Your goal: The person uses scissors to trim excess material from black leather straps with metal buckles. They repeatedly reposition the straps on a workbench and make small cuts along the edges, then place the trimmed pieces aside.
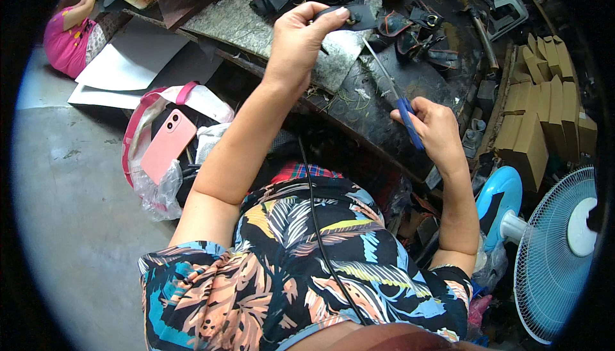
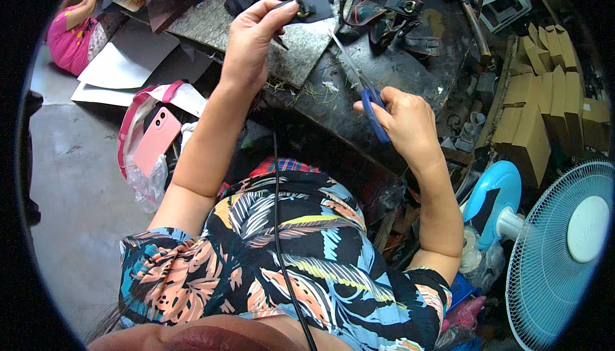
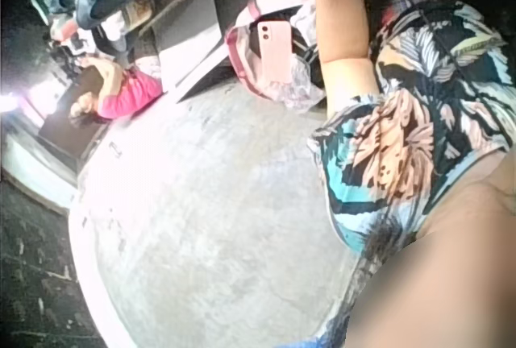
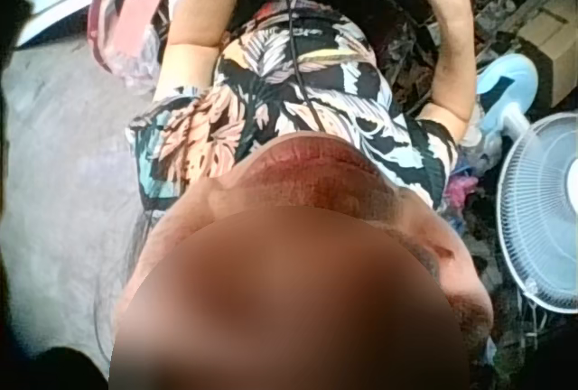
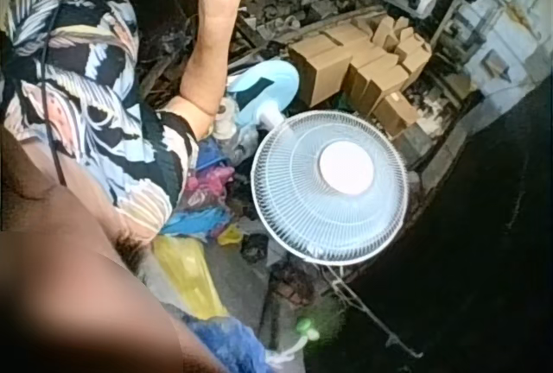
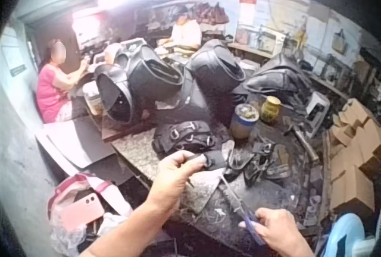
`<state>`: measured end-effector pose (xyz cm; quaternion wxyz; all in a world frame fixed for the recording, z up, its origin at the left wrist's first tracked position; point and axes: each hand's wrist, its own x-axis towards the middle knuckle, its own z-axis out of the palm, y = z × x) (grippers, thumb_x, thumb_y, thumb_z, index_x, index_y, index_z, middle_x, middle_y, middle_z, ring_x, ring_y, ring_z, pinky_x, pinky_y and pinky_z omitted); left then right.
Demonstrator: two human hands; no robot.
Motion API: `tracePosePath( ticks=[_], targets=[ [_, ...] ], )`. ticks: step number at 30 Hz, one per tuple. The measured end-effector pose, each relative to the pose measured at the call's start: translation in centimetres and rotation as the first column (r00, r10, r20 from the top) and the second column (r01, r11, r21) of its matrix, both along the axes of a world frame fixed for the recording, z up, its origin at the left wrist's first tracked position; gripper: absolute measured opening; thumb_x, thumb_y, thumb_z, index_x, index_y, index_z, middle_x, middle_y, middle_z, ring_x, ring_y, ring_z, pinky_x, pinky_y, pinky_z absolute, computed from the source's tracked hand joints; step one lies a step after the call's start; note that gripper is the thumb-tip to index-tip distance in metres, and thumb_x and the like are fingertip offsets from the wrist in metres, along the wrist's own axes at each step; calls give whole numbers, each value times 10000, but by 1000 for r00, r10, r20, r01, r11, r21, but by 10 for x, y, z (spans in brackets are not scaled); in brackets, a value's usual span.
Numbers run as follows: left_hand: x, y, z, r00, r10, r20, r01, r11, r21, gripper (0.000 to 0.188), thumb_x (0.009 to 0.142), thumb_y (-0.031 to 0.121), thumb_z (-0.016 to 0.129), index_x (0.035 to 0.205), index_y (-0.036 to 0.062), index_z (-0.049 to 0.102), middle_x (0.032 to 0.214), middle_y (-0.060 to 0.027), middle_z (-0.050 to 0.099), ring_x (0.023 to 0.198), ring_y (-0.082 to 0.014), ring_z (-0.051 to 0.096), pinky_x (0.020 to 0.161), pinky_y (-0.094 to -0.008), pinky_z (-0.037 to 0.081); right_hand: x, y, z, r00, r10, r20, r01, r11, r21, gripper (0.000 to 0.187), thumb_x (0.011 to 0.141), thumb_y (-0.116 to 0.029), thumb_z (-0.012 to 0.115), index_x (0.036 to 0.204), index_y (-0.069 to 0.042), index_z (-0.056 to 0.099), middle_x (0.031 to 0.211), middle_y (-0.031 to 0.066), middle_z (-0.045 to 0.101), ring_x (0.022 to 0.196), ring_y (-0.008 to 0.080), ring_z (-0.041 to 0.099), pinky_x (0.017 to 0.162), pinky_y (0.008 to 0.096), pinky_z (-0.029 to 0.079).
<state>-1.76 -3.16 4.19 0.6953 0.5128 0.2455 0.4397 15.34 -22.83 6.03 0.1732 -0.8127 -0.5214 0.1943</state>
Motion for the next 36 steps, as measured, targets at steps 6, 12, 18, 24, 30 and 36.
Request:
tracePosePath(
  ticks=[6, 12, 18, 24, 30, 36],
  targets=[
    [-29, 9, 1, 972, -207, -107, 183, 963, -199, 199, 923, 129, 700, 1081, 42, 618, 909, -26, 651, 772, -110, 661, 695, -245, 491, 20, -23, -2, 628, -21, -778, 84, 996, 41, 521, 948, -507, 659, 941, 14, 654, 608, 51, 621, 482, 102, 582, 444, 224, 429],
    [-41, 13, 3, 844, 154, -513, 202, 795, 572, 255, 905, 119, 727, 1140, 70, 643, 958, -68, 709, 811, -155, 685, 747, -262, 518, 21, -23, -1, 549, 74, -832, -162, 987, -19, 707, 950, -663, 542, 1025, 30, 654, 680, 94, 698, 568, 132, 667, 508, 218, 477],
    [-42, 8, -4, 827, 517, -219, 262, -9, 965, 157, 757, 95, 670, 902, 154, 662, 876, 13, 648, 833, -197, 624, 826, -346, 480, 21, -5, 9, 645, -68, -761, -128, 972, -195, 497, 992, -506, 596, 990, -13, 660, 690, 80, 700, 593, 121, 677, 531, 221, 498],
    [-50, -8, -20, 832, 494, -251, 311, -41, 950, 93, 769, 127, 648, 854, 162, 635, 868, 42, 626, 840, -173, 615, 857, -341, 478, 17, 10, 14, 855, -58, -516, -62, 975, -212, 465, 896, -451, 755, 956, 8, 723, 644, 38, 654, 563, 96, 624, 521, 231, 459],
    [-50, -9, -25, 825, 505, -255, 301, -8, 954, 91, 770, 134, 649, 855, 164, 637, 867, 45, 643, 839, -171, 623, 862, -349, 479, 21, 6, 16, 864, 41, -501, -131, 980, -147, 293, 896, -274, 783, 865, -5, 672, 623, 2, 593, 505, 52, 558, 449, 210, 410],
    [-53, -10, -27, 828, 504, -246, 290, -10, 957, 112, 771, 130, 654, 878, 164, 652, 882, 50, 668, 842, -169, 627, 864, -350, 479, 13, -5, 26, 983, 90, -161, -109, 988, -110, 378, 821, -343, 832, 871, -1, 681, 615, 22, 621, 523, 126, 611, 514, 290, 466]
  ],
)
